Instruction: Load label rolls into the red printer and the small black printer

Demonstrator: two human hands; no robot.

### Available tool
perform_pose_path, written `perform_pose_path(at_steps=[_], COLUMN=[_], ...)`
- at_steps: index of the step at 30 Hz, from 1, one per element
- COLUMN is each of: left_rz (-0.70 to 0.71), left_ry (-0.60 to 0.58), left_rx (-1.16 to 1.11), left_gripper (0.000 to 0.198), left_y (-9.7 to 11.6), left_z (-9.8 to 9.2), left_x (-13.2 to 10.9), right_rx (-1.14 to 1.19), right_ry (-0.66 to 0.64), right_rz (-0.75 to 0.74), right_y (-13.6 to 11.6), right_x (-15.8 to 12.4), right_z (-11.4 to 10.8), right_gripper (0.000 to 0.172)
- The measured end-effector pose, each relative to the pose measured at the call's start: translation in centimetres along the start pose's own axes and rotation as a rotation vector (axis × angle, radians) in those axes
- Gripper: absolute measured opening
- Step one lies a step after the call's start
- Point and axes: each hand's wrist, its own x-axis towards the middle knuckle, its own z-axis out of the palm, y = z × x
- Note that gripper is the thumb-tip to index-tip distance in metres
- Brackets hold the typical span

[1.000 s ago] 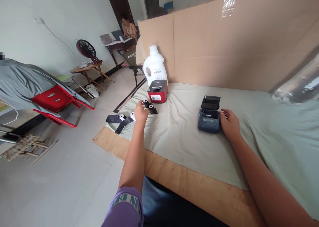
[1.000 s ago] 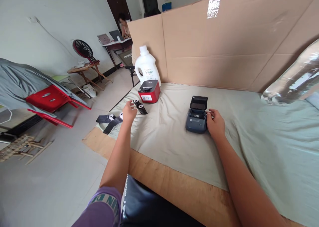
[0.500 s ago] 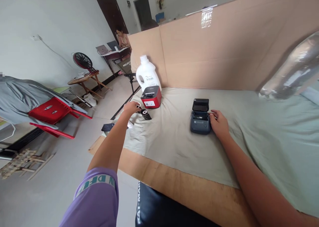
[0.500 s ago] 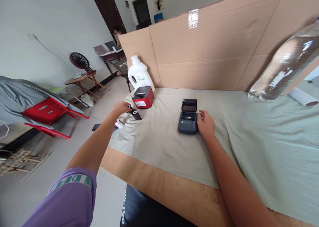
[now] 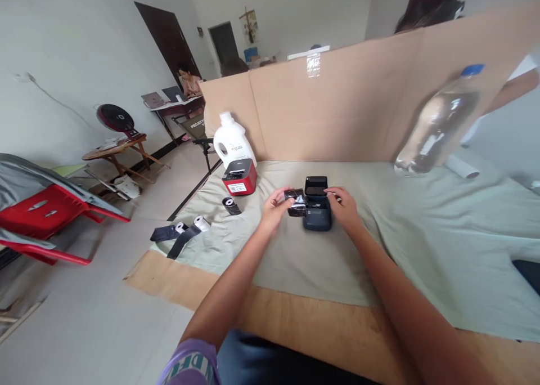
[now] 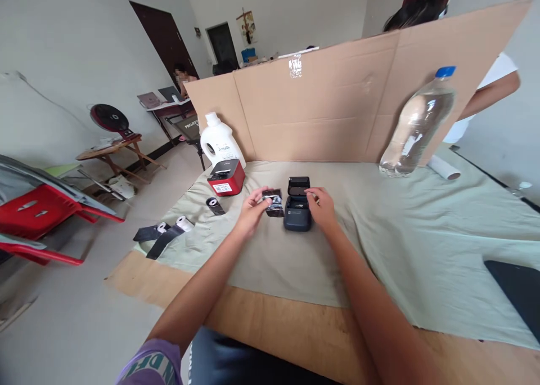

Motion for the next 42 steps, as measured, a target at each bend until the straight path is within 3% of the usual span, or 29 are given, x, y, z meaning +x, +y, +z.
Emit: perform_pose_path(at_steps=[4,6,8,16,24,34,37,42], left_rz=[-0.034,-0.016,-0.019,-0.045,0.226,0.243,0.249,0.350], left_ry=[-0.081,-0.068,-0.037,0.044,-0.047,-0.094,-0.103,-0.128], left_rx=[-0.095,-0.098,-0.070,0.338,0.780,0.915,0.928,1.048], left_gripper=[0.061,0.063,0.067,0.070,0.033,0.044,0.046,0.039], left_y=[-2.7,-3.5,-3.9,-3.8,-4.3,-4.9,-4.9,-4.5], left_z=[3.6,4.0,4.0,3.8,3.8,3.7,3.7,3.7], left_x=[-0.4,-0.8,-1.2,-4.0,-4.5,-4.8,-4.8,-4.7], right_rx=[0.128,0.135,0.092,-0.091,-0.187,-0.315,-0.306,-0.141], right_ry=[-0.355,-0.476,-0.506,-0.241,-0.216,-0.116,-0.048,-0.024], right_rz=[-0.004,0.003,0.000,0.027,0.025,-0.017,0.042,0.174], right_y=[-3.0,-3.4,-3.1,-0.4,0.6,2.0,2.2,2.4], right_x=[1.0,1.2,1.2,1.1,1.1,0.7,0.7,0.9], right_z=[-1.5,-1.8,-1.8,-0.2,0.1,1.2,1.3,1.5], right_gripper=[0.034,0.031,0.030,0.029,0.028,0.020,0.029,0.062])
